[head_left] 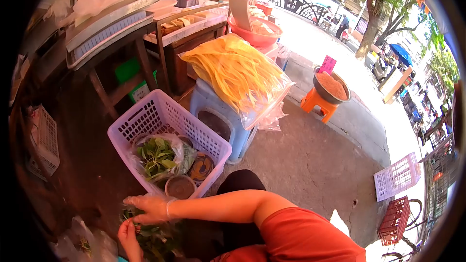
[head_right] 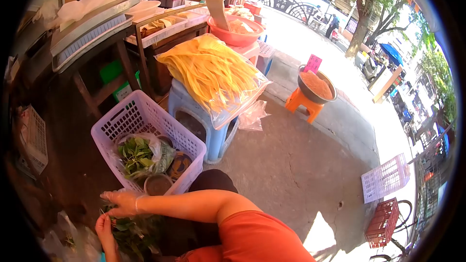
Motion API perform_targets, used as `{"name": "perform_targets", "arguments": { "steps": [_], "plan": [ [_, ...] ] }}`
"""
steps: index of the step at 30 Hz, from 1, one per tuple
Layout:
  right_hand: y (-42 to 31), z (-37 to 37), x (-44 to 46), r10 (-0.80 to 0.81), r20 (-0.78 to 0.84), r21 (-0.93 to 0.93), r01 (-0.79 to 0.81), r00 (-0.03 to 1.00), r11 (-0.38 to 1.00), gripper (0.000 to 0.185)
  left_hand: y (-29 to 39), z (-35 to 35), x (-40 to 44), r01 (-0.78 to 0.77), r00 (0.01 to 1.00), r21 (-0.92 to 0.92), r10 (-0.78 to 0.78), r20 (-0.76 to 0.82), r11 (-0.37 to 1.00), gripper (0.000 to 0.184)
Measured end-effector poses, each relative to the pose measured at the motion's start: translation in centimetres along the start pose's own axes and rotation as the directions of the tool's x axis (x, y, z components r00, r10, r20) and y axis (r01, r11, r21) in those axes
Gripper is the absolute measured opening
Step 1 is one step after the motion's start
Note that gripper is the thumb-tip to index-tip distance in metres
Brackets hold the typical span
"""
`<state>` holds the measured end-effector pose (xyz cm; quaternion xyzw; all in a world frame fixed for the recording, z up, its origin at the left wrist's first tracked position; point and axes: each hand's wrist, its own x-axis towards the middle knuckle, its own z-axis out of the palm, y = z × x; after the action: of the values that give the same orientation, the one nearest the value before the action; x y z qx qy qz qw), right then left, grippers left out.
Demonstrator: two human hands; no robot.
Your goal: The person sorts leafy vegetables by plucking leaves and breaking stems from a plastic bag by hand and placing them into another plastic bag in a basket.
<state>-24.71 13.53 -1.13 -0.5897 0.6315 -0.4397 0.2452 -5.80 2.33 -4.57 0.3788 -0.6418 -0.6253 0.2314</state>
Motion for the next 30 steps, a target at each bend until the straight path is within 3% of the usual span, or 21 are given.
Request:
{"name": "perform_targets", "arguments": {
  "steps": [2, 3, 6, 10, 13, 15, 19, 25, 27, 30],
  "plan": [
    [-1.1, 1.6, -0.6, 0.130, 0.195, -0.013, -0.130, 0.972, 0.991, 0.056, 1.2, 0.8, -0.9, -0.034, 0.999, -0.059, 0.035, 0.008, 0.998, 0.016],
    [-2.0, 1.0, -0.9, 0.167, 0.315, 0.048, -0.191, 0.934, 0.980, 0.049, 2.2, 0.8, -1.3, -0.034, 0.999, -0.091, 0.037, 0.029, 0.995, 0.016],
    [-1.1, 1.7, -0.5, 0.080, 0.409, 0.049, -0.110, 0.909, 0.993, 0.039, 2.6, 0.4, -1.6, -0.063, 0.998, -0.061, 0.063, 0.010, 0.996, 0.015],
    [-1.2, 1.4, 0.0, 0.143, 0.292, 0.097, -0.178, 0.946, 0.979, 0.030, 1.7, -0.2, -1.8, -0.007, 0.999, -0.152, 0.014, 0.044, 0.988, 0.013],
    [-0.7, 2.2, 0.4, 0.153, 0.253, 0.178, -0.202, 0.955, 0.963, 0.030, 0.3, -1.0, -1.4, -0.001, 1.000, -0.139, -0.002, -0.023, 0.990, 0.011],
    [-0.5, 2.6, 0.4, 0.213, 0.292, 0.213, -0.281, 0.932, 0.936, 0.032, 0.7, -0.4, -1.5, -0.126, 0.986, -0.055, 0.119, -0.117, 0.991, 0.012],
    [0.9, 2.9, 0.2, 0.147, 0.249, 0.132, -0.184, 0.957, 0.974, 0.038, 1.3, -0.8, -1.4, -0.189, 0.975, 0.038, 0.192, -0.114, 0.981, 0.012],
    [1.3, 2.1, 0.1, 0.134, 0.230, 0.060, -0.151, 0.964, 0.987, 0.038, -0.5, -1.0, -1.3, -0.053, 0.994, 0.048, 0.057, -0.088, 0.997, 0.010],
    [0.7, 1.2, 0.1, 0.155, 0.254, 0.053, -0.173, 0.955, 0.983, 0.040, 0.2, -0.5, -1.5, -0.099, 0.992, 0.105, 0.106, -0.072, 0.990, 0.009],
    [-0.1, 0.9, -0.1, 0.112, -0.014, -0.003, -0.112, 0.994, 0.994, 0.049, 0.5, -0.2, -1.4, -0.150, 0.987, 0.110, 0.155, -0.034, 0.982, 0.010]
  ]
}}
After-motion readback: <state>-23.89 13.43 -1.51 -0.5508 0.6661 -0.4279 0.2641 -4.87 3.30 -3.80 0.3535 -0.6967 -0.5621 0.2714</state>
